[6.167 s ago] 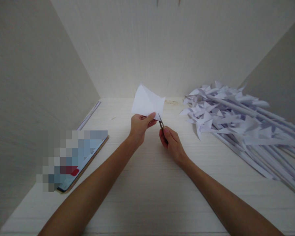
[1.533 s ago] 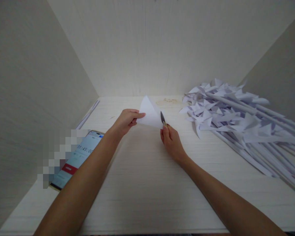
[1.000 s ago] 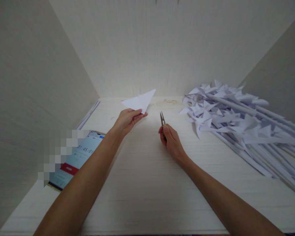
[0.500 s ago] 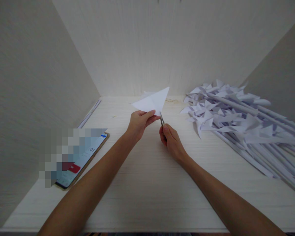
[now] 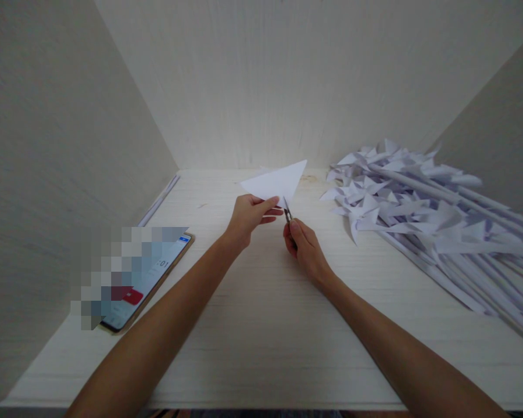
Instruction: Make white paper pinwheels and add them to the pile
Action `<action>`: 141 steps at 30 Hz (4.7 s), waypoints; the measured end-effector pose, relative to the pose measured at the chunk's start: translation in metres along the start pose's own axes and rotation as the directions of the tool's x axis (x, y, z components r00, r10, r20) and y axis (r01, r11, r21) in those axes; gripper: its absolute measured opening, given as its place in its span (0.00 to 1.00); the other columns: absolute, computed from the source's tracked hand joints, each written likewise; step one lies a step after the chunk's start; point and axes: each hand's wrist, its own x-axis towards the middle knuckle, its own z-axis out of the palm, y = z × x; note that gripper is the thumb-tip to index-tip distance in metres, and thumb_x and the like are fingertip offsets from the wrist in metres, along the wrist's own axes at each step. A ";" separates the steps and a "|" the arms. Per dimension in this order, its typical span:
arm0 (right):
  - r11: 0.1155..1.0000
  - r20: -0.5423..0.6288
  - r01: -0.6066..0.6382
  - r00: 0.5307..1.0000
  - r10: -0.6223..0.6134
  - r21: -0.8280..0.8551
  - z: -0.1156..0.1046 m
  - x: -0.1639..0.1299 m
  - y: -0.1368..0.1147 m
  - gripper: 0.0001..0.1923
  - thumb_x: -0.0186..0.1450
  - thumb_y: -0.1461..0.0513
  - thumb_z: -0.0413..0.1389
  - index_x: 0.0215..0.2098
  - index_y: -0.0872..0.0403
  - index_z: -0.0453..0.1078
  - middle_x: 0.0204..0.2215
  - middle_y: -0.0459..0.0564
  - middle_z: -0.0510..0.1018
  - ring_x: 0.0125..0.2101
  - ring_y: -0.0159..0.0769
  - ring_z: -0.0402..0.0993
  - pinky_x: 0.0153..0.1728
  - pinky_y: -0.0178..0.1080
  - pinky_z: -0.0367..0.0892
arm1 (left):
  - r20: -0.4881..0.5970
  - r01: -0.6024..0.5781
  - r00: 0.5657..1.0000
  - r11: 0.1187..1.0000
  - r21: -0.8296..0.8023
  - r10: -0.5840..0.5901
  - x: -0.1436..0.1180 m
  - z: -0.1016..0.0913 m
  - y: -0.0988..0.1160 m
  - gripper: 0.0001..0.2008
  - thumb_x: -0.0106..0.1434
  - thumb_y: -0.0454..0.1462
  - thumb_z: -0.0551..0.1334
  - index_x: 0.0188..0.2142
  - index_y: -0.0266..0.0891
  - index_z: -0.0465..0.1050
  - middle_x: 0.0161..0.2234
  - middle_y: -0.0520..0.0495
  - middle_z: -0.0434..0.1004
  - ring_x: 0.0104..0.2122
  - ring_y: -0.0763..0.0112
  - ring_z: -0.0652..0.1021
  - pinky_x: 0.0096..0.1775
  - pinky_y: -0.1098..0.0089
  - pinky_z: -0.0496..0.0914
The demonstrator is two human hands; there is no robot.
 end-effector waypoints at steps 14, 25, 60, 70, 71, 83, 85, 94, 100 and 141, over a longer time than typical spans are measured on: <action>1.000 0.000 0.003 1.000 -0.003 -0.011 0.000 0.000 0.001 0.18 0.64 0.52 0.41 0.21 0.52 0.57 0.12 0.38 0.56 0.15 0.26 0.51 0.17 0.33 0.48 | -0.017 0.008 1.000 0.999 -0.036 -0.009 0.000 0.003 0.003 0.07 0.53 0.30 0.61 0.20 0.29 0.71 0.19 0.48 0.75 0.22 0.76 0.76 0.36 0.71 0.71; 1.000 -0.007 0.005 1.000 -0.005 -0.016 0.001 0.000 0.000 0.18 0.63 0.51 0.41 0.21 0.52 0.56 0.12 0.39 0.56 0.15 0.26 0.51 0.17 0.33 0.48 | -0.037 -0.003 0.999 1.000 -0.026 0.002 0.001 0.003 0.000 0.07 0.53 0.29 0.61 0.20 0.29 0.71 0.19 0.48 0.74 0.21 0.77 0.76 0.34 0.72 0.71; 0.999 -0.098 0.017 0.995 -0.022 -0.047 0.000 0.001 0.007 0.21 0.63 0.49 0.42 0.19 0.52 0.53 0.16 0.41 0.55 0.18 0.28 0.50 0.18 0.34 0.47 | 0.043 0.042 0.998 0.998 -0.036 -0.041 -0.003 0.006 -0.004 0.07 0.51 0.30 0.63 0.18 0.30 0.73 0.18 0.47 0.75 0.21 0.76 0.76 0.34 0.72 0.72; 0.998 -0.115 0.020 0.993 -0.027 -0.057 -0.001 0.001 0.008 0.21 0.63 0.49 0.41 0.18 0.51 0.54 0.15 0.41 0.55 0.17 0.28 0.51 0.18 0.34 0.47 | 0.090 0.061 0.994 0.998 0.027 -0.064 -0.003 0.006 -0.006 0.04 0.47 0.31 0.65 0.19 0.31 0.74 0.19 0.47 0.75 0.22 0.74 0.76 0.33 0.70 0.71; 0.998 -0.118 0.024 0.993 -0.031 -0.057 -0.001 0.001 0.008 0.21 0.63 0.49 0.42 0.19 0.51 0.53 0.15 0.41 0.55 0.17 0.28 0.51 0.18 0.34 0.47 | 0.091 0.061 0.994 0.998 0.034 -0.064 -0.003 0.006 -0.006 0.04 0.46 0.32 0.66 0.19 0.31 0.73 0.19 0.47 0.75 0.22 0.74 0.76 0.33 0.70 0.71; 0.999 -0.158 0.033 0.987 -0.038 -0.038 0.000 0.002 0.008 0.21 0.62 0.48 0.42 0.18 0.51 0.52 0.16 0.41 0.54 0.18 0.28 0.50 0.18 0.34 0.47 | 0.131 0.069 0.988 0.991 0.112 -0.083 -0.006 0.008 -0.004 0.04 0.46 0.33 0.65 0.19 0.32 0.72 0.19 0.48 0.74 0.23 0.75 0.74 0.30 0.72 0.70; 0.998 -0.164 0.029 0.986 -0.037 -0.046 0.000 0.002 0.007 0.22 0.62 0.47 0.42 0.18 0.52 0.53 0.16 0.41 0.55 0.18 0.28 0.50 0.18 0.34 0.47 | 0.131 0.070 0.988 0.990 0.118 -0.086 -0.007 0.008 -0.004 0.04 0.47 0.32 0.64 0.19 0.33 0.72 0.19 0.49 0.73 0.22 0.76 0.73 0.31 0.71 0.70; 0.999 -0.179 0.026 0.983 -0.034 -0.046 0.000 0.001 0.005 0.22 0.63 0.48 0.42 0.18 0.51 0.53 0.15 0.41 0.55 0.17 0.29 0.51 0.18 0.35 0.47 | 0.160 0.077 0.982 0.988 0.135 -0.098 -0.007 0.009 -0.007 0.05 0.47 0.33 0.64 0.19 0.33 0.72 0.19 0.49 0.73 0.21 0.76 0.72 0.30 0.71 0.69; 0.998 -0.180 0.028 0.983 -0.036 -0.049 0.000 0.002 0.007 0.21 0.63 0.49 0.43 0.18 0.51 0.52 0.15 0.41 0.55 0.18 0.29 0.51 0.19 0.35 0.47 | 0.166 0.085 0.981 0.991 0.108 -0.102 -0.006 0.009 -0.010 0.03 0.46 0.32 0.65 0.20 0.33 0.72 0.19 0.49 0.73 0.21 0.77 0.72 0.27 0.73 0.68; 0.911 -0.269 -0.099 0.938 0.220 0.400 -0.007 0.014 0.003 0.14 0.44 0.57 0.62 0.20 0.54 0.61 0.11 0.34 0.56 0.12 0.21 0.48 0.13 0.31 0.44 | -0.122 -0.108 0.989 0.975 -0.196 0.085 -0.017 -0.014 -0.048 0.17 0.41 0.35 0.69 0.33 0.34 0.74 0.36 0.43 0.78 0.37 0.64 0.76 0.43 0.63 0.69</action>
